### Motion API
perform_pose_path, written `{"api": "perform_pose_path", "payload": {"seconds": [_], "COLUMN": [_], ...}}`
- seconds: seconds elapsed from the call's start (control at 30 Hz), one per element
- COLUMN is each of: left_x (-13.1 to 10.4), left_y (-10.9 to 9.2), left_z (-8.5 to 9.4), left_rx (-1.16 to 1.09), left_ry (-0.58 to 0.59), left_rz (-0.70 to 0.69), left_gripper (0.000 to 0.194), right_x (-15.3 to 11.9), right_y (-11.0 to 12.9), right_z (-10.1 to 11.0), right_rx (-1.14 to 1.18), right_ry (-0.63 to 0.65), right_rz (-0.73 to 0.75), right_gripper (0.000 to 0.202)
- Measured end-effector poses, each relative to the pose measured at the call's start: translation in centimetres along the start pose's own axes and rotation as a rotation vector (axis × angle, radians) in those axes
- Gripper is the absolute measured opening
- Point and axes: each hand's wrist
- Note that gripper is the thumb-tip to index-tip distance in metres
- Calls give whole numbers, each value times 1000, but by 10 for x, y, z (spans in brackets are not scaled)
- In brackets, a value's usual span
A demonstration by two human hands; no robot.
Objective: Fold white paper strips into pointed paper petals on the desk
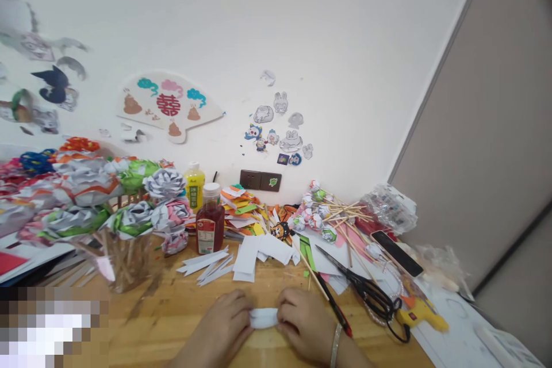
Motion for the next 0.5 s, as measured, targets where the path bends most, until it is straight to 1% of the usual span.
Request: {"api": "perform_pose_path", "payload": {"seconds": [0.07, 0.13, 0.23, 0.4, 0.5], "left_x": [0, 0, 1, 5, 7], "left_y": [-2, -3, -5, -7, -10], "left_z": [-1, -3, -4, 0, 4], "left_rx": [-18, -45, -75, -99, -115], "left_ry": [-9, 1, 24, 37, 57], "left_rz": [39, 110, 189, 254, 279], "left_gripper": [14, 14, 13, 16, 16], "right_x": [1, 2, 3, 4, 6], "right_y": [3, 5, 7, 6, 7], "right_z": [-1, -2, -5, -5, -5], "right_rx": [18, 33, 39, 70, 110], "right_ry": [-16, -32, -56, -52, -75], "right_rz": [-38, -83, -141, -133, -174], "right_gripper": [5, 7, 4, 12, 8]}}
Point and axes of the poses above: each hand's wrist, its own x-axis towards the middle knuckle, its own z-axis out of the back of the hand, y = z × x, and after that the axes turned 7 degrees about x, right-handed
